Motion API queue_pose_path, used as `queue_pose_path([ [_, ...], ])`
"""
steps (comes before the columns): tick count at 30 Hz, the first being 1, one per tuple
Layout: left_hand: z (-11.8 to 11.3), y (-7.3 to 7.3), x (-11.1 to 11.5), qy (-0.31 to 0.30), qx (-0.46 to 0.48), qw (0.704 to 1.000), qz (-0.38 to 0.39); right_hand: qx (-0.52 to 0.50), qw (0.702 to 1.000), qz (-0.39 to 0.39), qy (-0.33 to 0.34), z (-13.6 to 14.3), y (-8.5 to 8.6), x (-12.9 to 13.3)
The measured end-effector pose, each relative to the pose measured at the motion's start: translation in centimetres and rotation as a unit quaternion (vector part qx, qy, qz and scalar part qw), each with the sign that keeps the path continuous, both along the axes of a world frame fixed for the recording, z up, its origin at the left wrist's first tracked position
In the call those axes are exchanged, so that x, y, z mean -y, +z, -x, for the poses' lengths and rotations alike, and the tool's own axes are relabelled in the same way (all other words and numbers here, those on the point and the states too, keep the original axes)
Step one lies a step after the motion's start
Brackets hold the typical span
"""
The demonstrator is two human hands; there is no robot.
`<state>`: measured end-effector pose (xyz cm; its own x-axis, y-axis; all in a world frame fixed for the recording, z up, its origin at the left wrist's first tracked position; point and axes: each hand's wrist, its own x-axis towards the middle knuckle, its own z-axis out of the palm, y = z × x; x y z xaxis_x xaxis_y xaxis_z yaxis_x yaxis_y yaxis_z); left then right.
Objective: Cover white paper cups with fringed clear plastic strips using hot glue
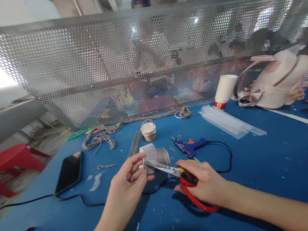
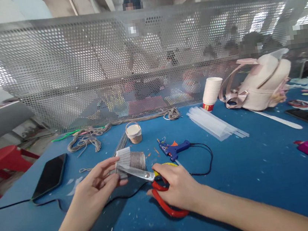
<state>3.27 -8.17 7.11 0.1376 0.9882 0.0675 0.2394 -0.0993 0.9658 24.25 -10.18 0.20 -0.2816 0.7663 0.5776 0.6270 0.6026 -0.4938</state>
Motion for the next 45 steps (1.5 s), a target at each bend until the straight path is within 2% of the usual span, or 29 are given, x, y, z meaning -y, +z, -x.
queue_pose_path([
  [8, 0.0, -0.6, 0.0, 0.006, 0.004, 1.0, 0.007, -0.002, 1.0, -0.027, -0.002, 0.1, -0.1, -0.2],
  [17, -0.5, -0.7, 0.1, 0.001, 0.055, 0.998, 0.013, 0.002, 1.0, -0.002, -0.017, 0.4, -0.1, 0.0],
  [25, -1.1, -2.1, 0.2, 0.057, 0.125, 0.991, -0.003, -0.027, 0.999, 0.025, -0.016, 0.7, -0.8, 0.0],
  [34, -1.6, -2.6, 0.2, 0.094, 0.173, 0.98, 0.001, -0.012, 0.999, 0.025, -0.033, 0.8, -0.9, -0.1],
  [40, -1.6, -2.9, 0.2, 0.081, 0.217, 0.973, 0.016, 0.007, 0.999, 0.03, -0.039, 0.8, -0.7, -0.1],
  [45, -1.5, -2.4, 0.2, 0.091, 0.293, 0.949, 0.072, 0.022, 0.999, 0.022, -0.032, 0.6, -1.1, -0.2],
])
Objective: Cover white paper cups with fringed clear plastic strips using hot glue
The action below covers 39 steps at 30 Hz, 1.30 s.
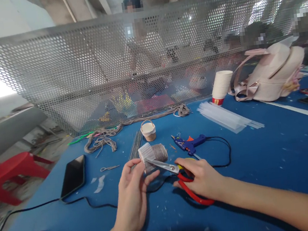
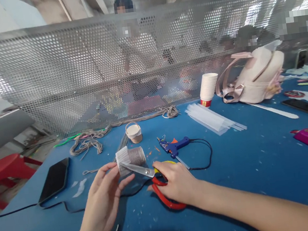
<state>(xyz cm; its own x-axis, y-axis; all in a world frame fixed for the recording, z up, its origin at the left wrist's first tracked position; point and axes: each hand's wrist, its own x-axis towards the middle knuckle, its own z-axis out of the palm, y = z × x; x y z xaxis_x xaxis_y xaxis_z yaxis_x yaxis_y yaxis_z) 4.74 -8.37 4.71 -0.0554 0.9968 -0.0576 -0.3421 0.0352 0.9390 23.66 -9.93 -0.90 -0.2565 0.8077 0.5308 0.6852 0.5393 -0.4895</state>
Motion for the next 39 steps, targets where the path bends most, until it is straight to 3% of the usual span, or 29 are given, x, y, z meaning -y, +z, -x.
queue_pose_path([
  [8, 0.8, 0.8, -0.9, -0.054, 0.022, 0.991, 0.119, 0.02, 0.997, -0.072, 0.01, -0.5, -0.8, 0.1],
  [12, 0.8, 1.2, -1.2, -0.042, 0.03, 0.987, 0.151, 0.038, 0.994, -0.101, 0.0, -0.9, -0.8, 0.2],
  [29, 0.1, 1.3, -0.7, 0.026, 0.055, 0.987, 0.146, 0.055, 0.997, -0.025, -0.037, -0.4, -0.6, 1.5],
  [39, -0.1, 1.0, -0.7, 0.033, 0.065, 0.985, 0.156, 0.051, 0.997, -0.049, -0.026, -0.5, -0.9, 1.5],
])
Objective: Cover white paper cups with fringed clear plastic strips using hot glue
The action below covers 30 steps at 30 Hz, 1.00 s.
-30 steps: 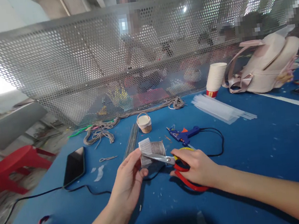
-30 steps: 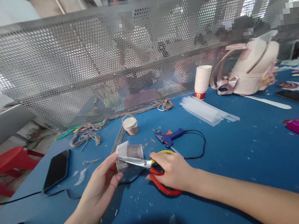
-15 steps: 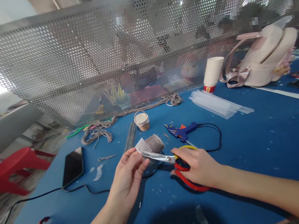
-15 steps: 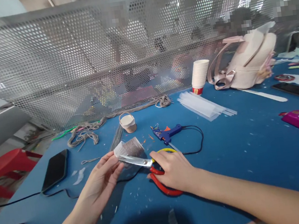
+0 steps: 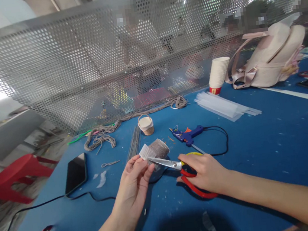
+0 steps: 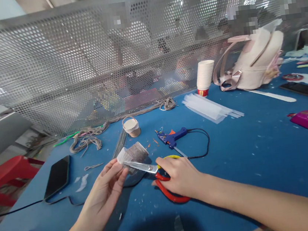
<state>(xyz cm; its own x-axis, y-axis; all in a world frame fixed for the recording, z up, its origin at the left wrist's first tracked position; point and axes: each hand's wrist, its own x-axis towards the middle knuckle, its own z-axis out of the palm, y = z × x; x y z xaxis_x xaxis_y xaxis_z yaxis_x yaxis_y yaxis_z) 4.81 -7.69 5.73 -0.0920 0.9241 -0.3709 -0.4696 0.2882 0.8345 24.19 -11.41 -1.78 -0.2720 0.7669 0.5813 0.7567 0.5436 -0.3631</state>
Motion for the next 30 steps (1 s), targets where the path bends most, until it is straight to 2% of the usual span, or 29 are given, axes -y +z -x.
queue_pose_path([
  [6, 0.0, -0.2, -0.2, 0.003, 0.015, 1.0, 0.009, -0.003, 1.0, 0.022, -0.017, 0.4, 0.1, 0.3],
  [15, 0.1, -0.2, -0.4, 0.011, 0.03, 0.999, 0.02, -0.004, 0.996, 0.083, -0.036, 0.7, 1.3, 1.0],
  [21, 0.6, -0.5, -0.5, -0.056, 0.008, 0.998, 0.022, 0.0, 0.99, 0.139, -0.037, 0.4, 2.2, 1.1],
  [24, 0.7, -0.6, -0.4, -0.068, 0.0, 0.997, 0.022, -0.002, 0.987, 0.156, -0.031, 0.1, 2.2, 1.2],
  [30, 0.5, -0.7, -0.5, -0.082, 0.021, 0.996, 0.013, 0.01, 0.991, 0.13, -0.007, -0.1, 1.6, 1.5],
])
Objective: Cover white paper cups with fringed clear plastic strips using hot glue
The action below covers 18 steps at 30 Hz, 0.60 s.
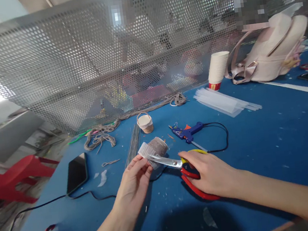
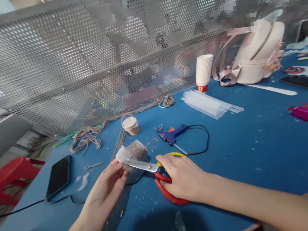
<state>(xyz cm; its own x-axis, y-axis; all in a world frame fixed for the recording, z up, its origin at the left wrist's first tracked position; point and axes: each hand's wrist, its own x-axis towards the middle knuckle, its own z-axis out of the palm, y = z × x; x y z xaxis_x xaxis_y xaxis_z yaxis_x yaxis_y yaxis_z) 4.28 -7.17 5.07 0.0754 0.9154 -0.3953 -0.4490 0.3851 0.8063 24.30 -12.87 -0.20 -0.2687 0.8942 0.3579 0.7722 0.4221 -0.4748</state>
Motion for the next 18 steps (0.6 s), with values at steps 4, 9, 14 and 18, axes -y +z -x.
queue_pose_path([
  [4, -0.1, -0.3, 0.0, 0.011, 0.013, 1.0, 0.008, 0.001, 0.999, -0.045, 0.007, 0.2, -0.3, 0.1],
  [9, -0.5, -0.2, 0.2, 0.049, 0.021, 0.998, 0.024, -0.015, 0.998, -0.068, 0.002, 0.6, -0.6, 0.2],
  [14, -0.6, 0.1, 0.4, 0.068, 0.027, 0.997, 0.027, -0.025, 0.996, -0.081, -0.008, 1.1, -1.1, 0.4],
  [18, -0.2, -0.3, 0.7, 0.055, 0.033, 0.998, 0.018, -0.032, 0.997, -0.077, 0.001, 1.3, -1.2, 0.5],
])
